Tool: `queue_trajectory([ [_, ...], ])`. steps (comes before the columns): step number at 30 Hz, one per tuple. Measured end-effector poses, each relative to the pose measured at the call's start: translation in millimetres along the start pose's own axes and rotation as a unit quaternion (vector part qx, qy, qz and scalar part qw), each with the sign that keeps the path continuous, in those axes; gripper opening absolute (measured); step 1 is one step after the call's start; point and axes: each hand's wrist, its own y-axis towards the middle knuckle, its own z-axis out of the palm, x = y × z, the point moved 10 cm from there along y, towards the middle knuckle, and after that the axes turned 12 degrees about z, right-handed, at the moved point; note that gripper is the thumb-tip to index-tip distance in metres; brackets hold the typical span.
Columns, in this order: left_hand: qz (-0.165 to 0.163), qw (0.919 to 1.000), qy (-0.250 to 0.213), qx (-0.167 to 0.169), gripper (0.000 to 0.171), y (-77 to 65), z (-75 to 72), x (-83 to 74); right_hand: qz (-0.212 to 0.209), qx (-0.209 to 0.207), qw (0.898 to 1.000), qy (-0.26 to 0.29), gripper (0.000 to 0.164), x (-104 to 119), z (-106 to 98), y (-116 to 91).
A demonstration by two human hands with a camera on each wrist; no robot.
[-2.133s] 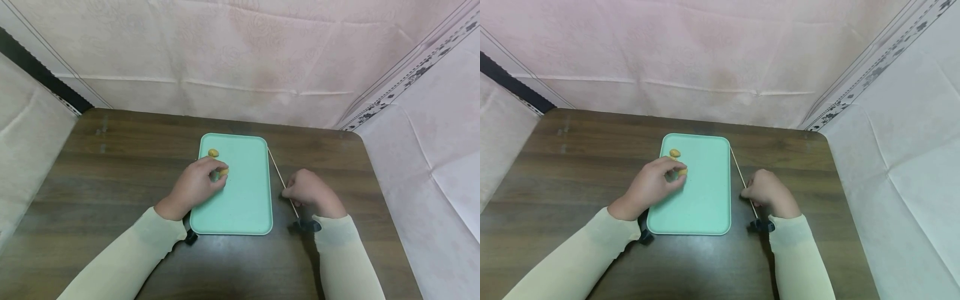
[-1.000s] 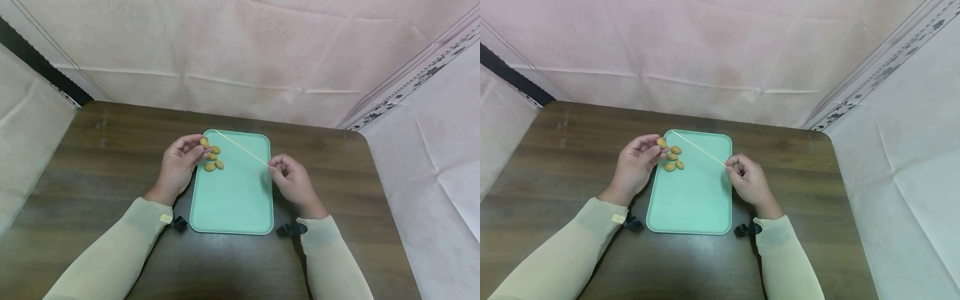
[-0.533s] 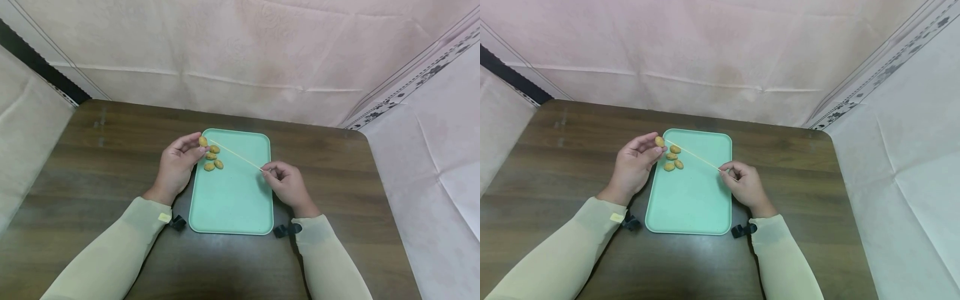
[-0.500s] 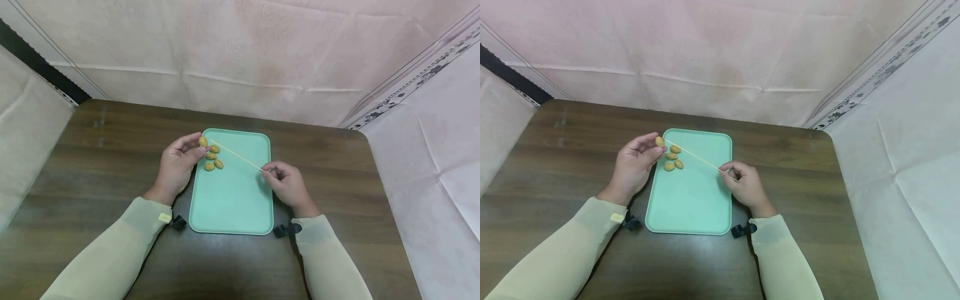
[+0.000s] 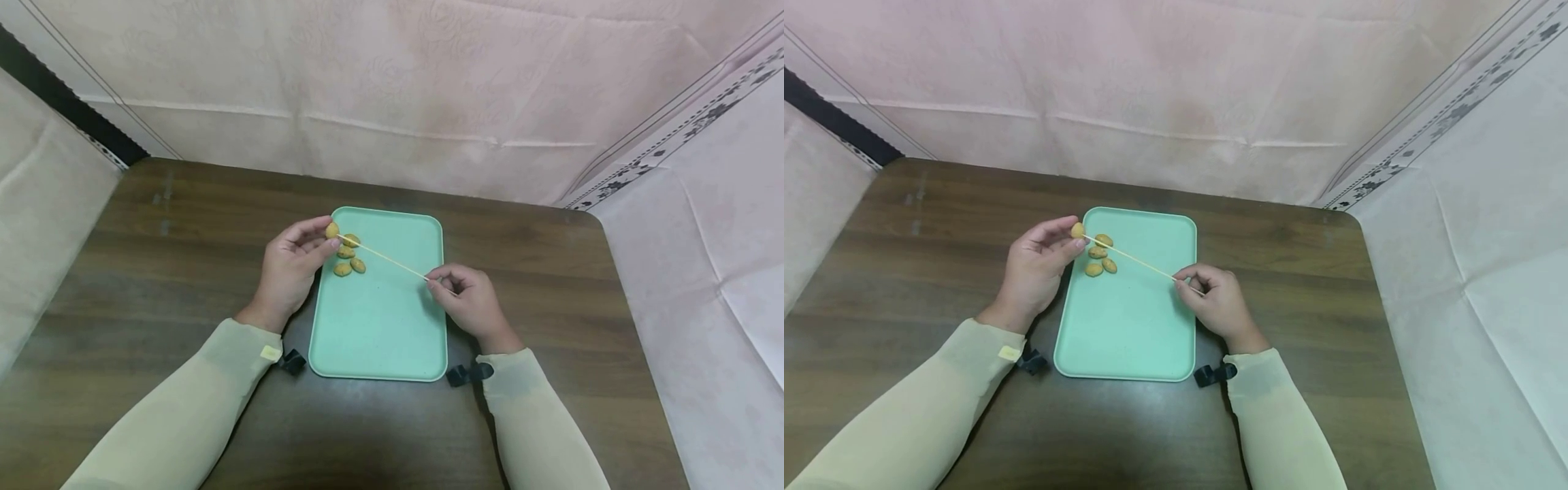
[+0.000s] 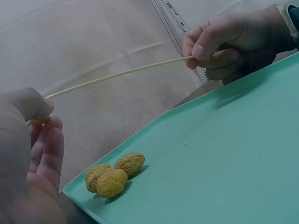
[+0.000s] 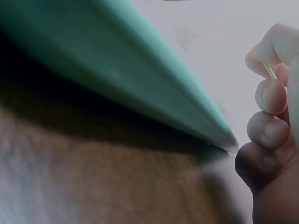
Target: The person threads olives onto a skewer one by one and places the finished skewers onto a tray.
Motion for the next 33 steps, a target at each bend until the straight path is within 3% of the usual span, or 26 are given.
queue_trajectory([
  [8,-0.006,0.9997,0.021,-0.008,0.052,1.0,-1.7,3.0,0.0,-0.004,1.0,-0.008,0.008,2.4,-0.5,0.3],
  [15,0.003,0.9994,0.017,-0.029,0.034,0.7,-5.3,2.1,-0.007,-0.003,1.0,-0.013,0.008,3.9,0.9,-0.1],
  [24,0.034,0.9965,0.055,-0.053,0.032,-0.9,-9.5,-5.8,-0.035,0.007,0.999,-0.033,0.01,10.6,6.2,-1.9],
  [33,0.083,0.9922,0.084,-0.04,0.039,-1.5,-7.5,-14.8,-0.064,0.0,0.997,-0.045,0.012,19.2,6.7,-4.2],
])
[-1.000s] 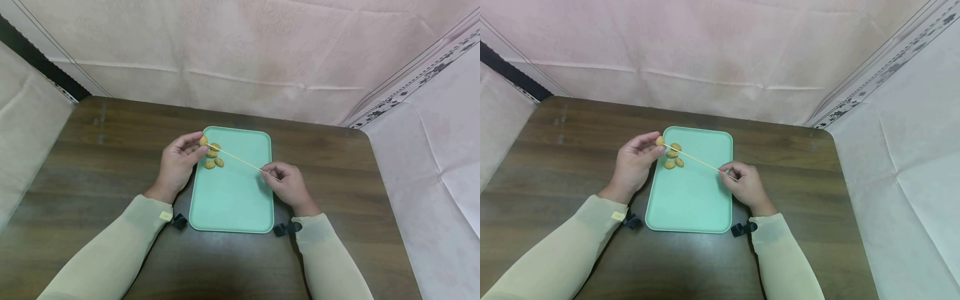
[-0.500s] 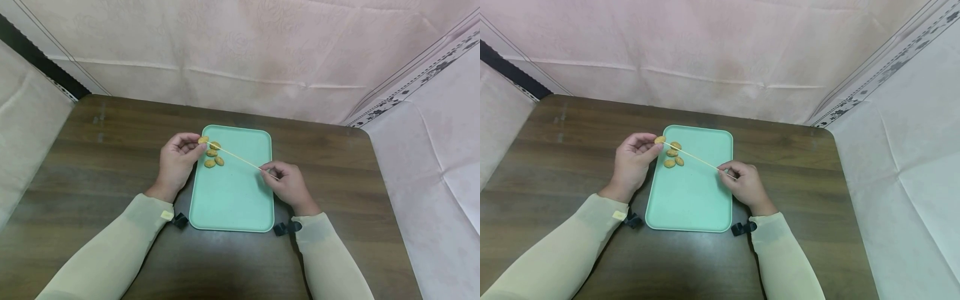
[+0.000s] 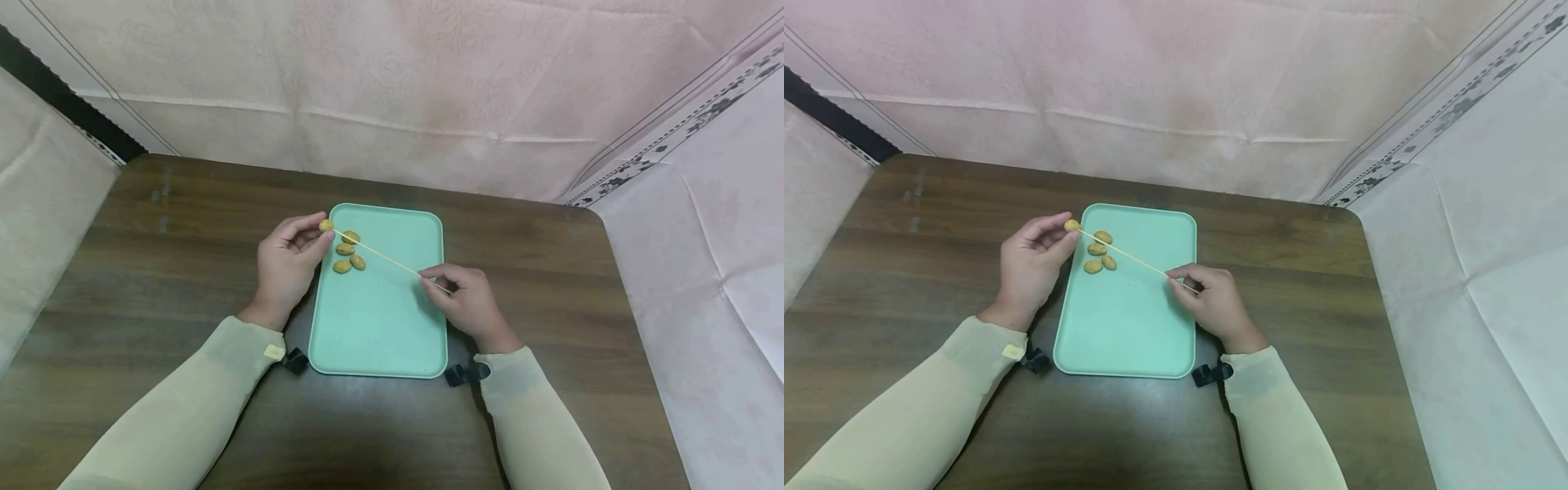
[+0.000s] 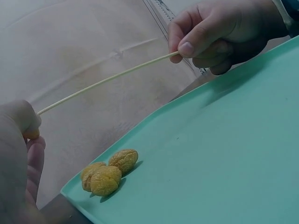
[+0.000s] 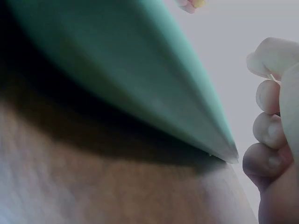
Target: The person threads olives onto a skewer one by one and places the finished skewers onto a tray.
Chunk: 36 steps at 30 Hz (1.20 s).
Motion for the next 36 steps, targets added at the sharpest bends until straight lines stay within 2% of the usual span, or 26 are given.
queue_trajectory([
  [4,0.02,0.9995,0.026,0.006,0.039,0.1,0.4,-2.2,-0.005,-0.004,1.0,-0.01,0.012,0.8,-0.5,-0.1],
  [9,0.026,0.9977,0.063,0.004,0.04,-0.2,-0.6,-3.8,-0.007,-0.001,1.0,-0.013,0.013,2.2,-0.1,0.1],
  [14,0.033,0.9964,0.078,0.001,0.035,0.7,-1.5,-5.3,-0.012,0.002,1.0,-0.016,0.014,5.4,-0.1,-0.4],
  [23,0.072,0.9902,0.119,0.011,0.031,1.3,-1.2,-7.0,-0.031,0.005,0.999,-0.021,0.013,9.5,0.3,-0.8],
  [31,0.058,0.9843,0.163,0.036,0.033,1.1,1.5,-4.2,-0.05,0.004,0.998,-0.046,0.014,14.6,-0.2,-1.6],
  [36,0.044,0.9808,0.184,0.046,0.033,-1.0,1.6,-2.2,-0.044,0.005,0.998,-0.051,0.014,12.3,1.6,-1.9],
])
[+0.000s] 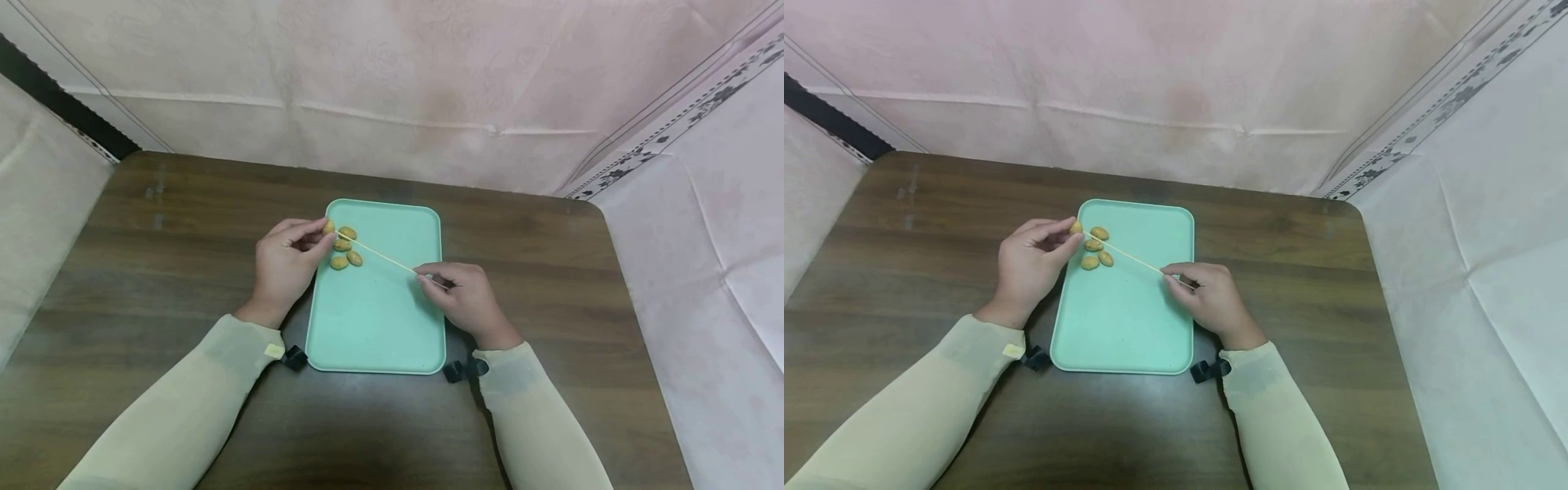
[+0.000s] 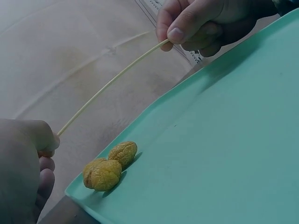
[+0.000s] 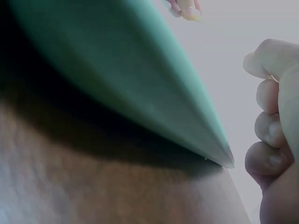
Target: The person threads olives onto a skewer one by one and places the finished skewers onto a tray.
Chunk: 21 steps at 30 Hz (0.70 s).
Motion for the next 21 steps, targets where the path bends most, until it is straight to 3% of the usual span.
queue_trajectory([
  [21,0.002,1.0,-0.001,0.004,0.028,-1.8,5.0,-13.7,0.011,-0.005,1.0,0.015,0.015,3.4,-1.7,0.1],
])
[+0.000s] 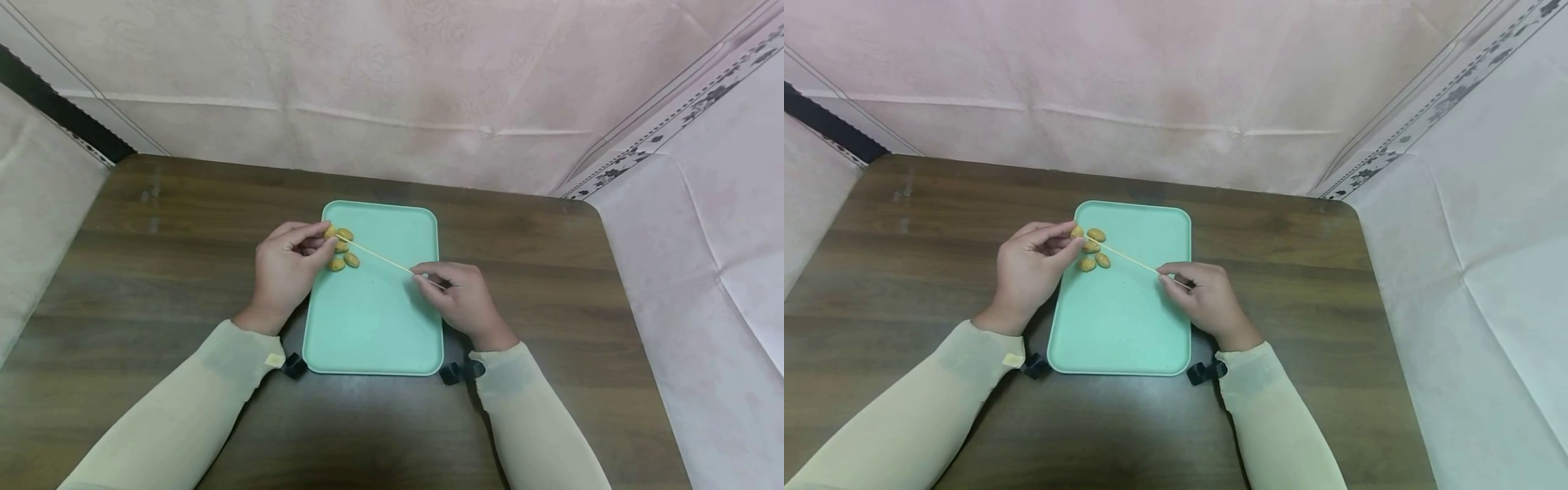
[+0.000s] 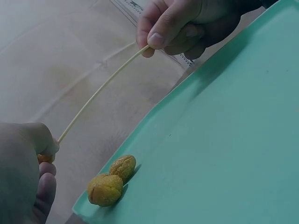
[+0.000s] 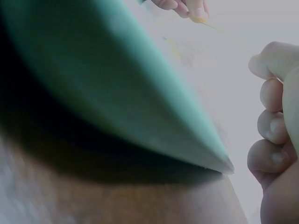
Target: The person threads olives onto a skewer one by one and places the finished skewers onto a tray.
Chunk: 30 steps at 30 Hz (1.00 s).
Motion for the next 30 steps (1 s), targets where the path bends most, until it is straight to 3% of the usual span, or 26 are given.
queue_trajectory([
  [12,0.007,0.9996,-0.028,0.001,0.028,-2.2,7.1,-12.3,-0.014,-0.002,1.0,0.0,0.015,8.3,3.3,0.3],
  [20,-0.004,0.9989,-0.043,0.019,0.028,-2.3,20.8,-20.3,-0.013,-0.008,1.0,0.008,0.015,7.3,1.2,3.6],
  [30,0.025,0.9982,-0.04,0.038,0.028,-3.1,34.9,-34.4,0.0,-0.005,1.0,0.007,0.015,7.1,2.3,4.2],
])
